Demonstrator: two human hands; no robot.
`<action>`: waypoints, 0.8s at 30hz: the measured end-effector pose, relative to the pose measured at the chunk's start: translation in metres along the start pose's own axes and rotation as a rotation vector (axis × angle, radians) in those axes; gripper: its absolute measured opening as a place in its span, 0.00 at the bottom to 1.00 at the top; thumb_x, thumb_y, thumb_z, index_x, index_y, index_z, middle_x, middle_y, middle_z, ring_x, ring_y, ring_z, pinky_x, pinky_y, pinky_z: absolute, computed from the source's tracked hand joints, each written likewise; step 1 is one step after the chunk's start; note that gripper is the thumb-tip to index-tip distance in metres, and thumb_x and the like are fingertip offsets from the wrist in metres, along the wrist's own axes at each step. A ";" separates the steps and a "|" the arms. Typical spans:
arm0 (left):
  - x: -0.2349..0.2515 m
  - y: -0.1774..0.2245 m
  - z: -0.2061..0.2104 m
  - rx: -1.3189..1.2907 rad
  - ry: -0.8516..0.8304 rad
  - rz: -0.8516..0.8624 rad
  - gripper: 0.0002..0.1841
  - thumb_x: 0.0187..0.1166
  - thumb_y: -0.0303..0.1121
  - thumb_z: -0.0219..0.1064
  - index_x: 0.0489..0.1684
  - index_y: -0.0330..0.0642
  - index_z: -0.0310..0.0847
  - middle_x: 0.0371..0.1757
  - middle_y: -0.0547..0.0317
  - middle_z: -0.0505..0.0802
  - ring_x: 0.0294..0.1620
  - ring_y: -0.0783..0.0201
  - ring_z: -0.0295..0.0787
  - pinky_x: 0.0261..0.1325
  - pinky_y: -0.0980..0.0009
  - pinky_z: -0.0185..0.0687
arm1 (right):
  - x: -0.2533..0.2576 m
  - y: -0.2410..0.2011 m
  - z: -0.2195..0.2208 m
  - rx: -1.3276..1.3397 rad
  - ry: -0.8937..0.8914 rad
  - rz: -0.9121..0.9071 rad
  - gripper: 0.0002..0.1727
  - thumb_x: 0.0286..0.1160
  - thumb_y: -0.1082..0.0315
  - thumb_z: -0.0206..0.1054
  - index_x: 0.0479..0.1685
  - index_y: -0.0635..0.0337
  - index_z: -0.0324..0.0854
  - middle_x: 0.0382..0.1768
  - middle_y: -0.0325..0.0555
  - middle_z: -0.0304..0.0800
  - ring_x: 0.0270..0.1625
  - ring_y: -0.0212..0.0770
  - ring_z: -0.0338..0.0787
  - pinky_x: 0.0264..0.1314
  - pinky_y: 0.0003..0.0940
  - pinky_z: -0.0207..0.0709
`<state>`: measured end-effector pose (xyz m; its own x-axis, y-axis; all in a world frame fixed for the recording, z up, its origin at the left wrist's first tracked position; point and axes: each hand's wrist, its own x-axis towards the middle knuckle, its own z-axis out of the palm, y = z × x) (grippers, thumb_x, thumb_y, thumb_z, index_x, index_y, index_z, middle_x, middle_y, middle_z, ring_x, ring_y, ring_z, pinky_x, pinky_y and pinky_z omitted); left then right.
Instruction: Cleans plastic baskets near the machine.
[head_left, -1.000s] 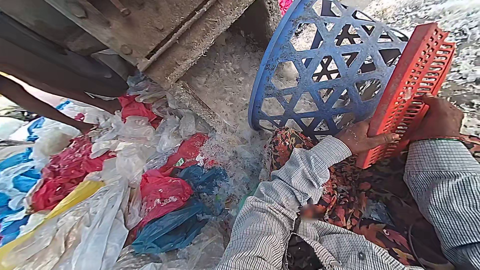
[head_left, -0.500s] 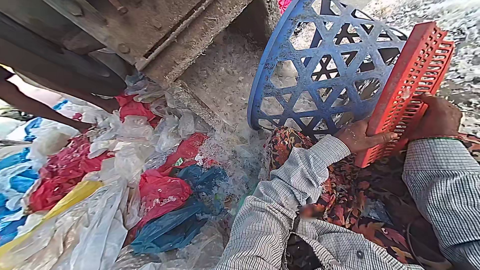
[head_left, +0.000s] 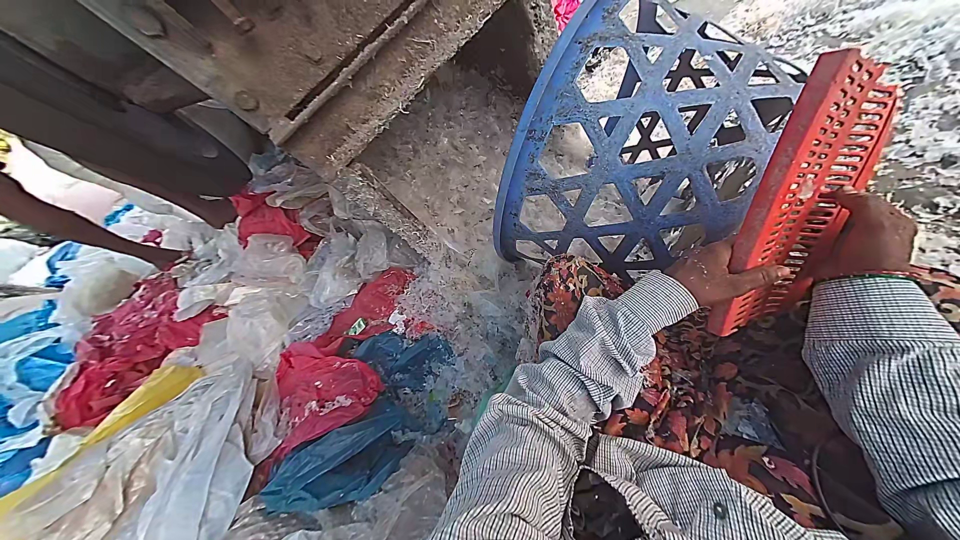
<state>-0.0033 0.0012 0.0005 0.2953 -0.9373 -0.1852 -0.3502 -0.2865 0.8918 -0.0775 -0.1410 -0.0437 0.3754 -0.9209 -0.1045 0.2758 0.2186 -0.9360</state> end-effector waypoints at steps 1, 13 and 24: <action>0.000 0.001 0.000 -0.001 -0.002 -0.003 0.24 0.86 0.32 0.66 0.72 0.20 0.72 0.59 0.25 0.89 0.64 0.37 0.88 0.73 0.43 0.77 | 0.001 0.001 0.000 0.004 -0.004 0.001 0.06 0.82 0.61 0.59 0.36 0.39 0.75 0.31 0.20 0.83 0.37 0.20 0.86 0.44 0.25 0.82; 0.003 -0.005 0.001 -0.005 0.007 -0.009 0.24 0.86 0.32 0.66 0.71 0.21 0.73 0.59 0.26 0.89 0.64 0.39 0.88 0.73 0.44 0.78 | 0.001 0.004 0.002 0.041 0.017 0.023 0.06 0.81 0.62 0.60 0.35 0.39 0.75 0.28 0.20 0.83 0.33 0.20 0.85 0.38 0.22 0.82; 0.003 -0.005 0.000 -0.006 -0.001 0.009 0.23 0.86 0.31 0.65 0.70 0.19 0.73 0.59 0.25 0.89 0.63 0.38 0.88 0.72 0.44 0.78 | 0.005 0.007 -0.001 -0.024 0.011 0.036 0.04 0.82 0.60 0.61 0.38 0.41 0.75 0.33 0.22 0.81 0.36 0.20 0.84 0.42 0.25 0.81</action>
<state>-0.0008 -0.0001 -0.0041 0.2911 -0.9401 -0.1774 -0.3475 -0.2767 0.8959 -0.0743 -0.1447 -0.0516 0.3744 -0.9164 -0.1416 0.2411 0.2436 -0.9394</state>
